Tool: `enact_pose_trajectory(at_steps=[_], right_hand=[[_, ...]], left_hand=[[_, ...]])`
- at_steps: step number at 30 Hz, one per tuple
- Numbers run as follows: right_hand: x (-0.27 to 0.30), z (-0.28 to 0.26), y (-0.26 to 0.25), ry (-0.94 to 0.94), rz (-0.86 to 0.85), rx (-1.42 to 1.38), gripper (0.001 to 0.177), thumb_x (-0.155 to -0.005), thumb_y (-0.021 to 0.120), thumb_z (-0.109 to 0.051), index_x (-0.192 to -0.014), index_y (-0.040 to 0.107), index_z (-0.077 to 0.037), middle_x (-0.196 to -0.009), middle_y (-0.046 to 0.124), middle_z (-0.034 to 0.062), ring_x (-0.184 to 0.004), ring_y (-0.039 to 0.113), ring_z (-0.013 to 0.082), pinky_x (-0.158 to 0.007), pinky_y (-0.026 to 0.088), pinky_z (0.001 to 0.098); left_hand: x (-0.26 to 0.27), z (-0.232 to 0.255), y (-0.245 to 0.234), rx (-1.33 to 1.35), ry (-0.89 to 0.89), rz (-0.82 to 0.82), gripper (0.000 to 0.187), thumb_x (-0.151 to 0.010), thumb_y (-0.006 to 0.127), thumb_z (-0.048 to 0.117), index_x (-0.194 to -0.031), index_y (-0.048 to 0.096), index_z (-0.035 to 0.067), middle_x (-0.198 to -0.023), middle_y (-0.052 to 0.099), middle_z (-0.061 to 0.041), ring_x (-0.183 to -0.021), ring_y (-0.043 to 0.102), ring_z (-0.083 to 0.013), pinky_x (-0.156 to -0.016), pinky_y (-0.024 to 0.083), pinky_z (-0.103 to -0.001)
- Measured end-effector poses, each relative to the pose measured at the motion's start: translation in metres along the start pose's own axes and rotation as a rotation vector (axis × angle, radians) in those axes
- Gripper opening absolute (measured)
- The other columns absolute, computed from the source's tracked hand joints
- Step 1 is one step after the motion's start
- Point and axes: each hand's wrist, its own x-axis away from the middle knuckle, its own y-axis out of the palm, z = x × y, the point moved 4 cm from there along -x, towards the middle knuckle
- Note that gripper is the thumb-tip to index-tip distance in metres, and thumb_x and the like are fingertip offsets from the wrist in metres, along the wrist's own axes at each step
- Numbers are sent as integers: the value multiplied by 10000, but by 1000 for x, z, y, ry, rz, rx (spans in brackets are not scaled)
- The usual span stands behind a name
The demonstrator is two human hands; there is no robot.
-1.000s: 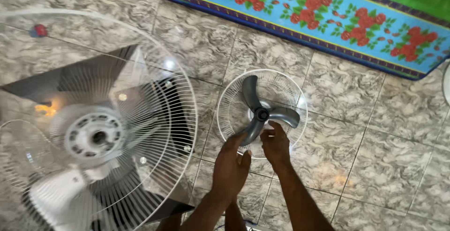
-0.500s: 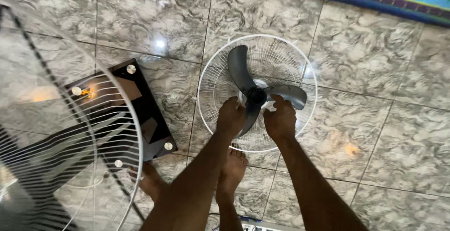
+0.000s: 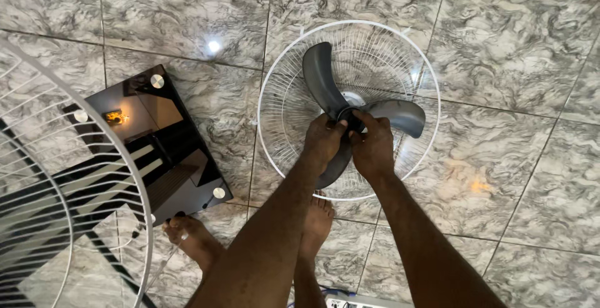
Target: The person reassembles a pedestal fan by hand. They place the fan blades onto the motor hub, secure them with a nut, and then attach the front wire cage, aligning and snapping it into place.
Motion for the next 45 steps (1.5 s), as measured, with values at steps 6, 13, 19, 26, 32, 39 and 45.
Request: enact_pose_trajectory(at_steps=[6, 13, 19, 26, 32, 39, 45], right_hand=[[19, -43, -24, -239, 229, 175, 444, -799, 798, -62, -1231, 696, -69, -1063, 618, 237, -909, 669, 402, -780, 560, 455], [62, -102, -60, -180, 251, 124, 276, -910, 698, -53, -1186, 676, -52, -1052, 651, 227, -833, 684, 383, -707, 555, 466], [110, -160, -94, 19, 152, -5, 251, -1019, 621, -189, -1209, 603, -26, -1038, 749, 213, -768, 736, 305, -671, 564, 426], [161, -218, -136, 57, 149, -492, 231, -953, 559, -46, -1171, 536, 26, -1105, 672, 136, -954, 722, 219, -764, 668, 396], [187, -254, -131, 93, -103, -946, 185, -918, 577, 1, -1101, 604, 7, -1011, 663, 94, -901, 658, 175, -740, 591, 372], [213, -310, -97, 302, -222, -1074, 258, -952, 747, -228, -1075, 653, -21, -889, 713, 50, -723, 567, 139, -600, 377, 327], [229, -352, -70, 491, -341, -1087, 302, -857, 753, -199, -1089, 716, -10, -930, 759, 67, -879, 717, 165, -807, 554, 316]], left_hand=[[28, 27, 3, -48, 201, 132, 227, -953, 656, 192, -1003, 666, -30, -907, 728, -161, -812, 703, -270, -736, 541, -385], [100, 83, -18, -58, 237, 127, 216, -976, 631, 201, -1075, 615, 10, -871, 718, -149, -784, 694, -276, -724, 532, -396], [194, 162, -55, 22, 212, 103, 180, -997, 605, 194, -1051, 623, 23, -810, 693, -147, -717, 656, -275, -655, 513, -413], [282, 251, -99, 23, 395, 141, 159, -984, 606, 142, -1003, 626, -14, -809, 694, -154, -729, 683, -260, -681, 524, -401], [343, 297, -145, 22, 368, 189, 176, -961, 618, 134, -1027, 655, -25, -855, 742, -160, -774, 729, -252, -711, 544, -368], [396, 322, -196, 251, 378, 215, 189, -939, 628, 119, -1051, 650, -32, -899, 786, -147, -843, 782, -211, -706, 580, -338], [417, 312, -241, 133, 381, 294, 211, -937, 633, 136, -1089, 662, -8, -921, 785, -154, -882, 803, -240, -802, 605, -366]])
